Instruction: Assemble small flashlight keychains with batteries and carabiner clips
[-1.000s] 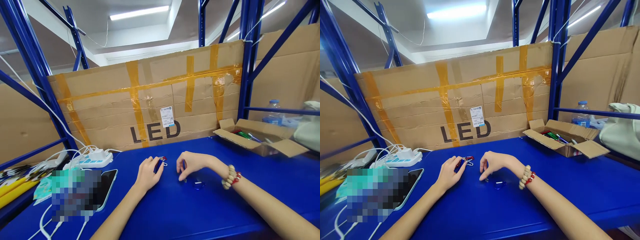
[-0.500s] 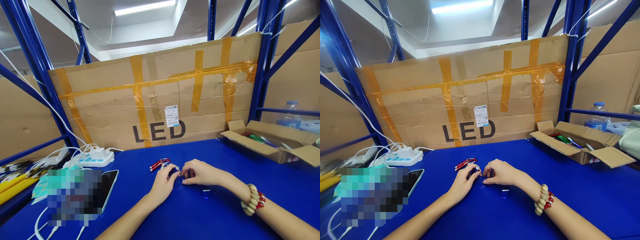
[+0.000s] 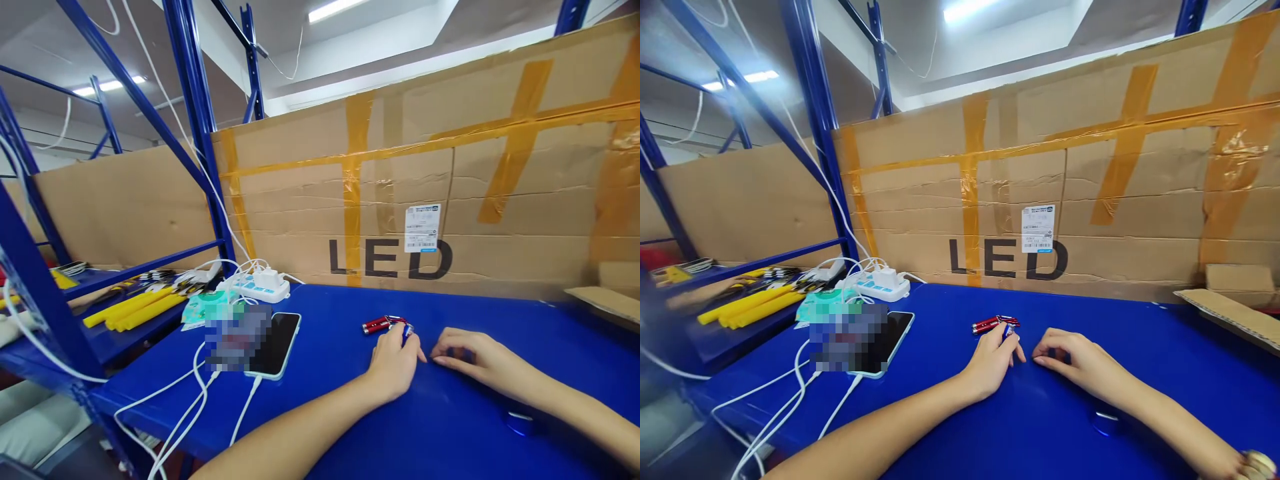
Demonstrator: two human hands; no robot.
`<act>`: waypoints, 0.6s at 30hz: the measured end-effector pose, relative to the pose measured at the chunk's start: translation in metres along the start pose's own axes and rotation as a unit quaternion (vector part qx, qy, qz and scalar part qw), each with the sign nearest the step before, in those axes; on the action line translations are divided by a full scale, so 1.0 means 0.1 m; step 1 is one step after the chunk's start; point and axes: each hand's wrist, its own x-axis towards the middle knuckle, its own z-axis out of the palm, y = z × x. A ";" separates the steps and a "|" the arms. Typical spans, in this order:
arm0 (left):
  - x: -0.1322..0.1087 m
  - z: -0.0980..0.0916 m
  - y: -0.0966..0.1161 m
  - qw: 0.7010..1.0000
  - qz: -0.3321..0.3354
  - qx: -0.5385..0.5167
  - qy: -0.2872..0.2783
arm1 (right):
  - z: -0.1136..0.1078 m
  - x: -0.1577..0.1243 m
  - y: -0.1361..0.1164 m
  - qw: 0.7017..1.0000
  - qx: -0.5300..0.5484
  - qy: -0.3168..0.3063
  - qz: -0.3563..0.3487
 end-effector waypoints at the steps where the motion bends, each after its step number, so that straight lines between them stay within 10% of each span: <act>1: 0.02 0.00 -0.01 1.000 -0.007 -0.018 0.006 | 0.00 0.00 0.00 1.000 -0.002 0.001 0.004; 12: 0.06 0.02 -0.05 0.983 0.018 0.176 0.042 | 0.08 0.00 -0.05 0.999 -0.017 0.024 0.020; 18: 0.14 0.08 0.03 0.944 0.141 0.298 -0.006 | 0.09 0.00 -0.02 0.997 -0.046 0.042 0.044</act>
